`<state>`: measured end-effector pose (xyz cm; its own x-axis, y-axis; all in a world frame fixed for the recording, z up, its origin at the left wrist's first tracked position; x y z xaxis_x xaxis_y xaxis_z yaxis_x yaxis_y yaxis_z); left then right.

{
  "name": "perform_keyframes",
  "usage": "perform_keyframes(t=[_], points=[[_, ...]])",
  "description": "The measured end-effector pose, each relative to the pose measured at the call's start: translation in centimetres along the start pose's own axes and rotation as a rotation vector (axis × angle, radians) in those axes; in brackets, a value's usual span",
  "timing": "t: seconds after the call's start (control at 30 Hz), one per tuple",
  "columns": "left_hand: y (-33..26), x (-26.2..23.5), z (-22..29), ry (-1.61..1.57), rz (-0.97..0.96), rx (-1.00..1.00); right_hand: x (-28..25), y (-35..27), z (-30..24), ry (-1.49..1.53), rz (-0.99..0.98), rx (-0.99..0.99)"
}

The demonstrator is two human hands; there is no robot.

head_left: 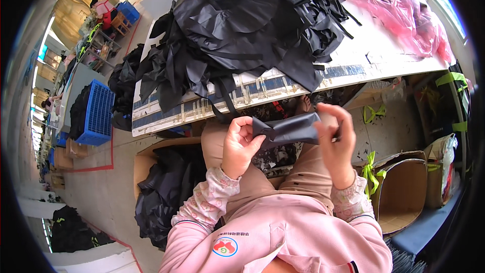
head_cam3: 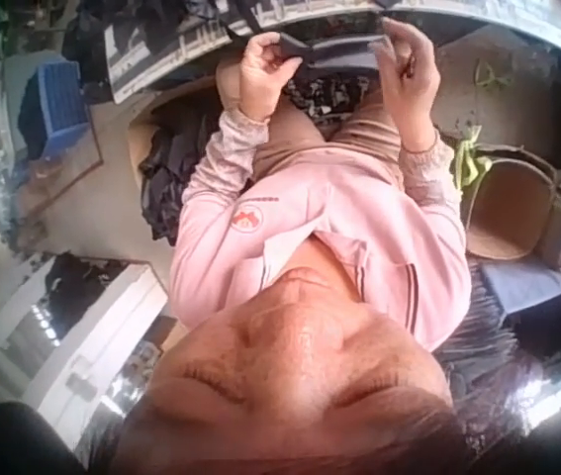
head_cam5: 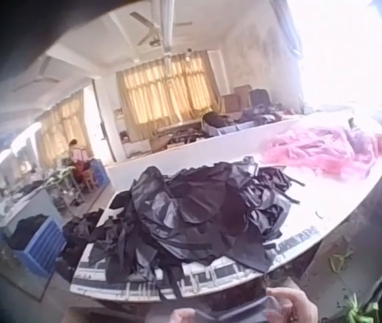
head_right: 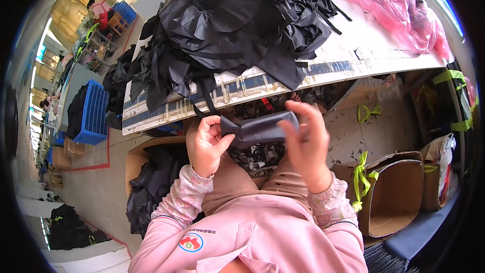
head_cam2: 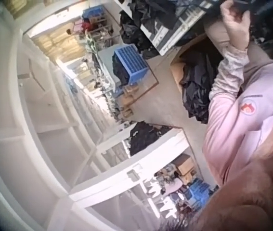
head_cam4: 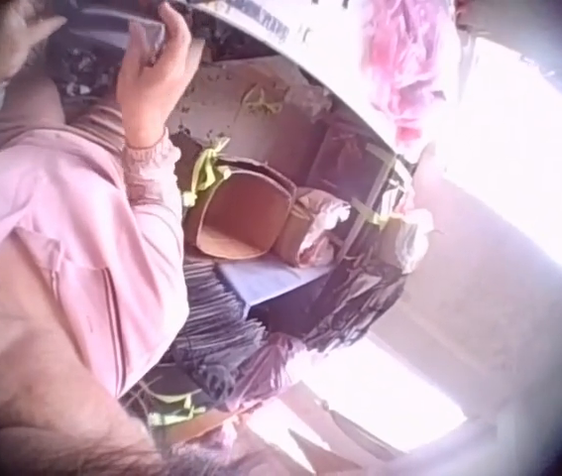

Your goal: The person is inspecting and trimming small black fabric garment components, possibly pockets or flaps, at a factory workstation.

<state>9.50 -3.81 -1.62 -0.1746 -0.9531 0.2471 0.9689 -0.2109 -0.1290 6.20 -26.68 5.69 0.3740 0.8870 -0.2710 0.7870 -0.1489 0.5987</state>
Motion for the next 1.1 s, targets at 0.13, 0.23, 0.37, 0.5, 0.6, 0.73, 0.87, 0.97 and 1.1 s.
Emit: perform_keyframes(t=[0.13,0.23,0.37,0.5,0.6,0.73,0.87,0.97,1.1], points=[[-0.8,1.9,0.3,-0.026,-0.045,0.048,5.7,-0.3,-4.1,0.138,-0.236,-0.169],[-1.3,2.2,0.8,0.011,-0.037,0.118,7.2,-1.0,-2.0,0.086,-0.265,-0.151],[-1.8,2.1,1.8,0.158,-0.020,0.177,7.3,-1.7,-1.0,0.052,-0.317,-0.130],[-1.7,1.9,1.4,0.303,-0.017,0.046,7.2,-1.5,-0.5,0.081,-0.362,-0.125],[-1.6,1.6,2.3,0.504,-0.042,0.252,7.2,-1.0,-0.7,0.168,-0.384,-0.105],[-1.7,2.5,4.3,0.433,-0.055,0.396,7.5,-1.0,-0.7,0.289,-0.453,-0.115],[-0.8,2.1,-1.7,-0.210,-0.268,-0.176,7.7,-0.9,-1.2,0.374,-0.457,-0.143],[-0.9,2.7,-3.3,-0.427,-0.258,-0.305,8.0,-1.3,-1.0,0.357,-0.463,-0.134],[-0.9,2.6,-3.2,-0.404,-0.204,-0.194,8.0,-1.6,-0.4,0.362,-0.442,-0.044]])
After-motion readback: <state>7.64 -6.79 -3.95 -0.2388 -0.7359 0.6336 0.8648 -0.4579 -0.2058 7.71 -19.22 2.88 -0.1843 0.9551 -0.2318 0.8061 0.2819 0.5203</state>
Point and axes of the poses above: each hand's wrist, its own y-axis towards the middle knuckle, its own x-axis out of the palm, z = x × y, the point moved 10 cm from there along y, towards the middle knuckle, and after that the axes turned 13 degrees about -x, right-handed, at the moved point
